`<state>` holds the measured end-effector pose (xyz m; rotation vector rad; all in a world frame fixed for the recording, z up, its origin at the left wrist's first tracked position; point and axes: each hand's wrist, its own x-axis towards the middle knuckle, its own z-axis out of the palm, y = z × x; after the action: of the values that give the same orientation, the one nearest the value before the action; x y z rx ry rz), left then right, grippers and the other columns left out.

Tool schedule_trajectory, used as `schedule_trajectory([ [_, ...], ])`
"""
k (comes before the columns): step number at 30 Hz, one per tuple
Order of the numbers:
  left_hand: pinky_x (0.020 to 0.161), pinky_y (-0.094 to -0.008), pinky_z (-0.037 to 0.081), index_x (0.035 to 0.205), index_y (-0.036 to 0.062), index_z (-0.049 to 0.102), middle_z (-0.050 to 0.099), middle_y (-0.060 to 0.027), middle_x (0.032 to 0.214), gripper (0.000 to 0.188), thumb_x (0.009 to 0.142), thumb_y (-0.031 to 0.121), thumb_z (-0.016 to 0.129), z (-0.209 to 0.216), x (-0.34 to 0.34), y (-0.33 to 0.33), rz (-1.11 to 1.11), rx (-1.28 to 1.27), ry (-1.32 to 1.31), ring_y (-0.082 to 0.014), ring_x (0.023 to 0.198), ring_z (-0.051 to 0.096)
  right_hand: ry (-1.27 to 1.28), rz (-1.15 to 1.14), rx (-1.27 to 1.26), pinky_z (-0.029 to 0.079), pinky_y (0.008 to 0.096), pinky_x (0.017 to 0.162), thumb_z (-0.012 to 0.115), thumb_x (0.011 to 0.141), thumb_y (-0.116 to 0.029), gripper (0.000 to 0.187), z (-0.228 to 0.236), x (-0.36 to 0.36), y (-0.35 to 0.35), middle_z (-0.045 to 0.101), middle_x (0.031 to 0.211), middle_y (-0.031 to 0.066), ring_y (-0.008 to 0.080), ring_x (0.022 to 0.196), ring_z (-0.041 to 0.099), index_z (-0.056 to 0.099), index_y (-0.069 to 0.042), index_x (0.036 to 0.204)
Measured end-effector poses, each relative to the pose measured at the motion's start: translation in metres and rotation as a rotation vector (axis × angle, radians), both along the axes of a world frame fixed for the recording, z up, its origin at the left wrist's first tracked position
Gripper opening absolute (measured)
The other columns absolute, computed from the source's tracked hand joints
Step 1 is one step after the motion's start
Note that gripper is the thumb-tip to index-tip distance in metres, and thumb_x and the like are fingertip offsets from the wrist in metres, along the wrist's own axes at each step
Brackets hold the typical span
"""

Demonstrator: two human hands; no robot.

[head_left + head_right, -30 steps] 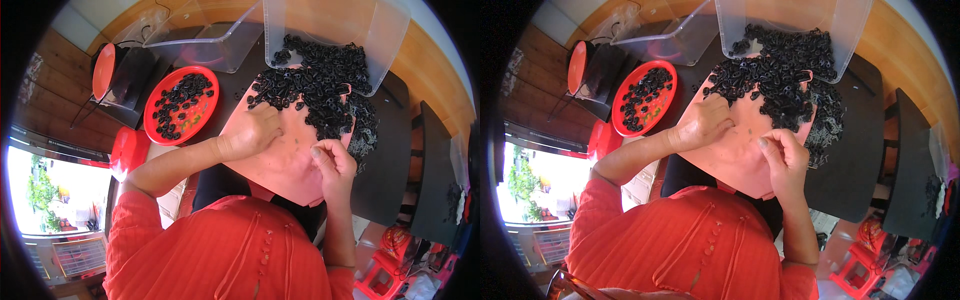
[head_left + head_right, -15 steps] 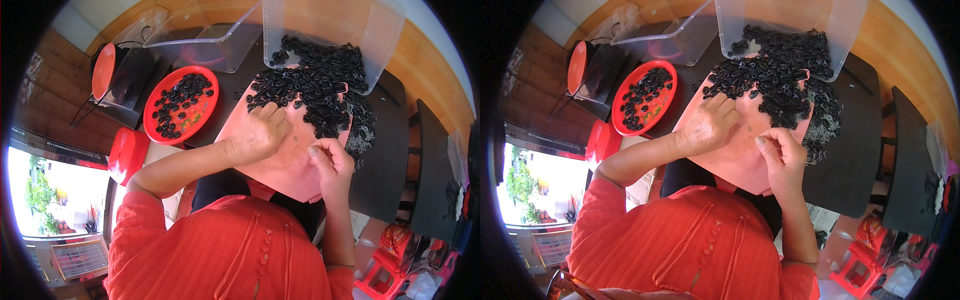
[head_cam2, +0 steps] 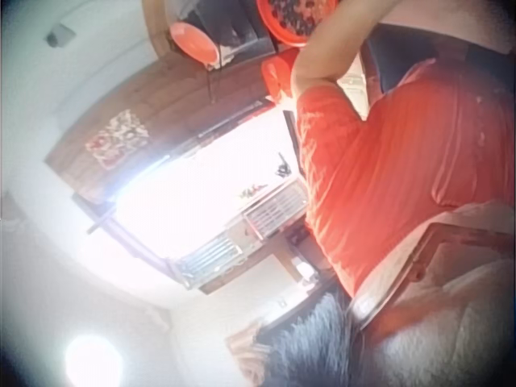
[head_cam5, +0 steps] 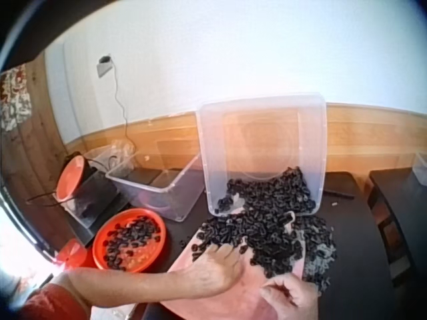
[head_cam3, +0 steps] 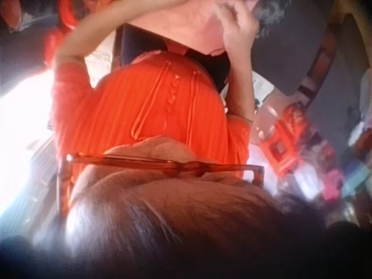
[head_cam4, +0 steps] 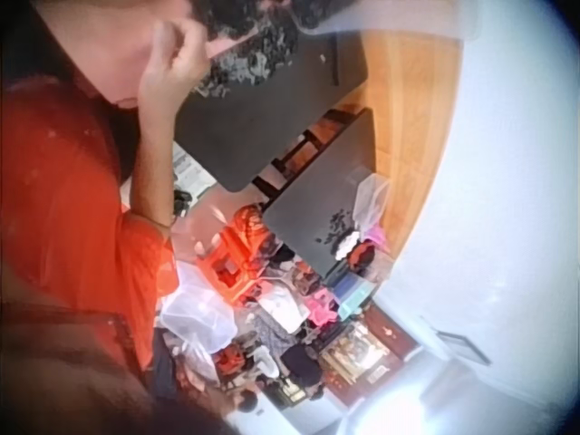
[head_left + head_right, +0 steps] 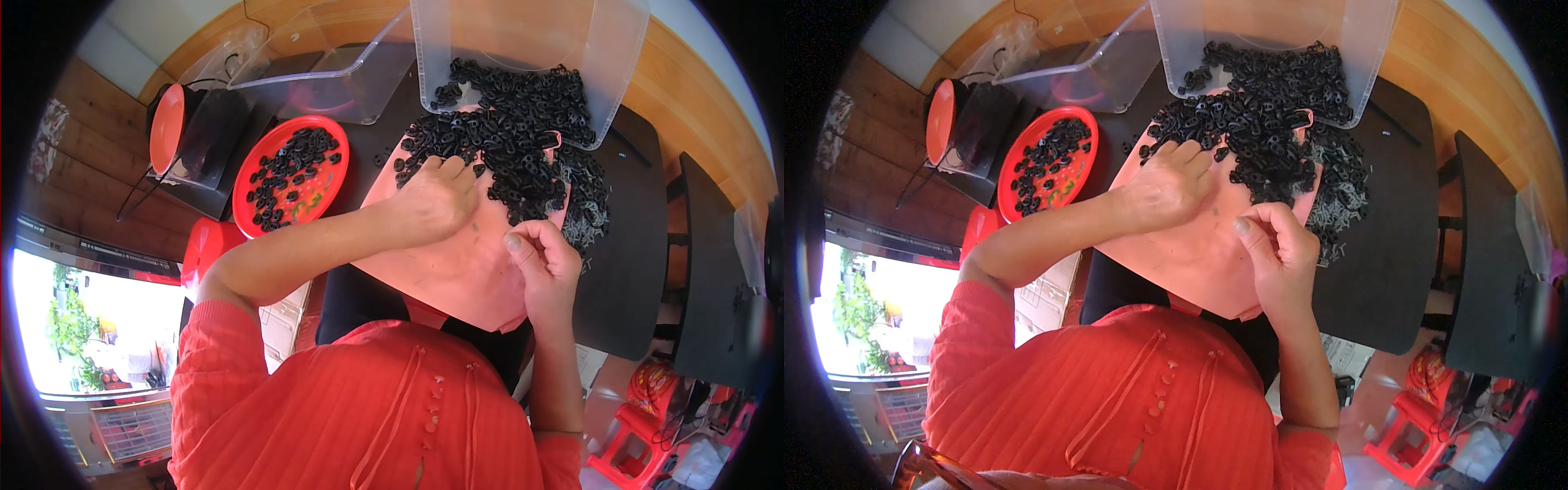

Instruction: Sorting and inspecting small black plastic or rubber components on a workbench.

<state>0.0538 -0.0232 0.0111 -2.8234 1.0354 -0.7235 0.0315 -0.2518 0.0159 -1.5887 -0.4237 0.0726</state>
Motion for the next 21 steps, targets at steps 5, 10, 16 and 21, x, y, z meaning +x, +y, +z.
schedule_trajectory([
  [5,0.058,-0.0349,0.043,0.078,0.0021,0.06,0.055,-0.0082,0.076,0.01,0.077,0.01,0.068,0.01,0.001,-0.003,-0.075,-0.222,0.024,-0.0217,0.074,0.056,-0.057,-0.05,0.029,0.043,0.0203,0.063,0.067,0.093,-0.005,0.007,0.005,0.0,0.006,0.063,0.08,-0.0003,0.0039,0.069,0.052,0.065,0.002,0.095],
  [10,0.053,-0.0267,0.043,0.088,-0.0026,0.066,0.062,-0.0062,0.072,0.017,0.09,0.014,0.064,0.052,-0.047,-0.027,0.131,-1.386,1.182,-0.0118,0.061,0.056,-0.171,0.03,0.06,0.047,0.0202,0.076,0.065,0.092,0.002,0.015,0.007,-0.005,0.014,0.066,0.094,0.0033,0.009,0.083,0.06,0.067,0.005,0.107],
  [16,0.047,-0.0258,0.037,0.095,-0.0028,0.066,0.059,-0.0075,0.073,0.015,0.09,0.012,0.063,0.021,-0.095,-0.027,0.163,-2.004,1.468,-0.0128,0.055,0.053,-0.264,0.126,0.062,0.049,0.0239,0.071,0.069,0.087,0.007,0.011,-0.003,-0.026,0.021,0.066,0.089,0.0078,0.0134,0.079,0.063,0.067,0.004,0.097],
  [21,0.045,-0.0271,0.036,0.095,-0.0038,0.064,0.058,-0.009,0.072,0.014,0.091,0.009,0.063,0.016,-0.107,-0.024,0.205,-2.097,1.461,-0.0141,0.054,0.052,0.031,0.292,0.145,0.048,0.0216,0.074,0.069,0.086,0.008,0.011,-0.001,-0.028,0.022,0.064,0.092,0.004,0.0098,0.082,0.06,0.065,0.005,0.096],
])
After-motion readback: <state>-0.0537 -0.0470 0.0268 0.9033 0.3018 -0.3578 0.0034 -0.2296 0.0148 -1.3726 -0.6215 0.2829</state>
